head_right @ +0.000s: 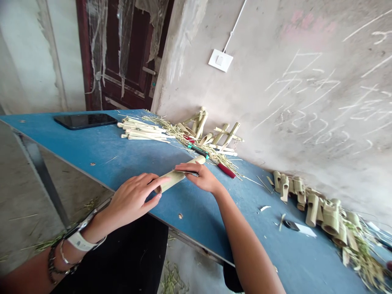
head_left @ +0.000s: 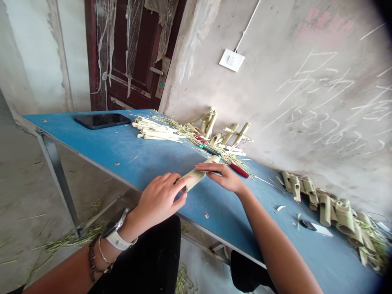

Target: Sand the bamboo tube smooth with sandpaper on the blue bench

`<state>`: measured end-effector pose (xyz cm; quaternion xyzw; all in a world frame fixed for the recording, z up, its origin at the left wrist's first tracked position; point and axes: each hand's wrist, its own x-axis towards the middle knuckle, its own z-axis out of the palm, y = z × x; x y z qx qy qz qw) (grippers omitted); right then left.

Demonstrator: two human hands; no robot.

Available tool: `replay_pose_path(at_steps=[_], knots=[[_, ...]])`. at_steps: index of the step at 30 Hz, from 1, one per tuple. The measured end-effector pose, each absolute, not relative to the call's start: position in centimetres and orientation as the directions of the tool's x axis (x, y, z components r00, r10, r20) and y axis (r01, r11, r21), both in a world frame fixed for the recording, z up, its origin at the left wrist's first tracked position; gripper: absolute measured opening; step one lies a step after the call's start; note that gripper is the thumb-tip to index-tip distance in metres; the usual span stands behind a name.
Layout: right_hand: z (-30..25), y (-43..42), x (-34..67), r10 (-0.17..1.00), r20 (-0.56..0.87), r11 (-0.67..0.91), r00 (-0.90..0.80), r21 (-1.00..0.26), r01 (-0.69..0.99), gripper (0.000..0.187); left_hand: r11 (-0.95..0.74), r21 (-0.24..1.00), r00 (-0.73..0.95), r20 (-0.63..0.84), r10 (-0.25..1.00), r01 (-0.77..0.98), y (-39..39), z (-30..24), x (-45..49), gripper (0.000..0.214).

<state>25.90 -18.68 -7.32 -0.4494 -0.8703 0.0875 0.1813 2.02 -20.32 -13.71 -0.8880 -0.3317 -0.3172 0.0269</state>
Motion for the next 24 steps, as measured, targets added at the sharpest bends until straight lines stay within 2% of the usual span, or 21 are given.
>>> replay_pose_path(at_steps=[3, 6, 8, 11, 13, 15, 20, 24], knots=[[-8.2, -18.0, 27.6, 0.879, 0.319, 0.415, -0.354, -0.149, 0.897, 0.04, -0.778, 0.185, 0.576, 0.576, 0.581, 0.6, -20.3, -13.7, 2.0, 0.028], [-8.7, -18.0, 27.7, 0.877, 0.334, 0.403, -0.346, -0.117, 0.908, 0.046, -0.781, 0.206, 0.575, 0.571, 0.585, 0.59, -20.3, -13.8, 2.0, 0.03], [-8.5, -18.4, 26.5, 0.847, 0.3, 0.493, -0.44, -0.132, 0.86, 0.044, -0.784, 0.21, 0.578, 0.571, 0.583, 0.584, -20.3, -13.8, 2.0, 0.033], [-7.6, -19.2, 24.1, 0.708, 0.275, 0.706, -0.651, -0.263, 0.657, 0.037, -0.784, 0.214, 0.575, 0.573, 0.583, 0.582, -20.3, -13.9, 1.9, 0.035], [-7.2, -19.4, 23.4, 0.642, 0.296, 0.764, -0.708, -0.322, 0.558, 0.035, -0.784, 0.217, 0.573, 0.574, 0.584, 0.581, -20.4, -13.9, 1.9, 0.036], [-7.3, -19.2, 23.9, 0.667, 0.293, 0.744, -0.685, -0.294, 0.6, 0.035, -0.787, 0.215, 0.574, 0.578, 0.58, 0.579, -20.4, -13.9, 1.9, 0.036], [-9.2, -17.3, 27.8, 0.821, 0.324, 0.541, -0.47, -0.176, 0.823, 0.044, -0.796, 0.209, 0.571, 0.597, 0.564, 0.568, -20.2, -14.1, 1.9, 0.034], [-9.4, -17.3, 27.8, 0.823, 0.317, 0.536, -0.471, -0.161, 0.829, 0.052, -0.799, 0.213, 0.567, 0.604, 0.56, 0.562, -20.1, -14.2, 1.9, 0.034]])
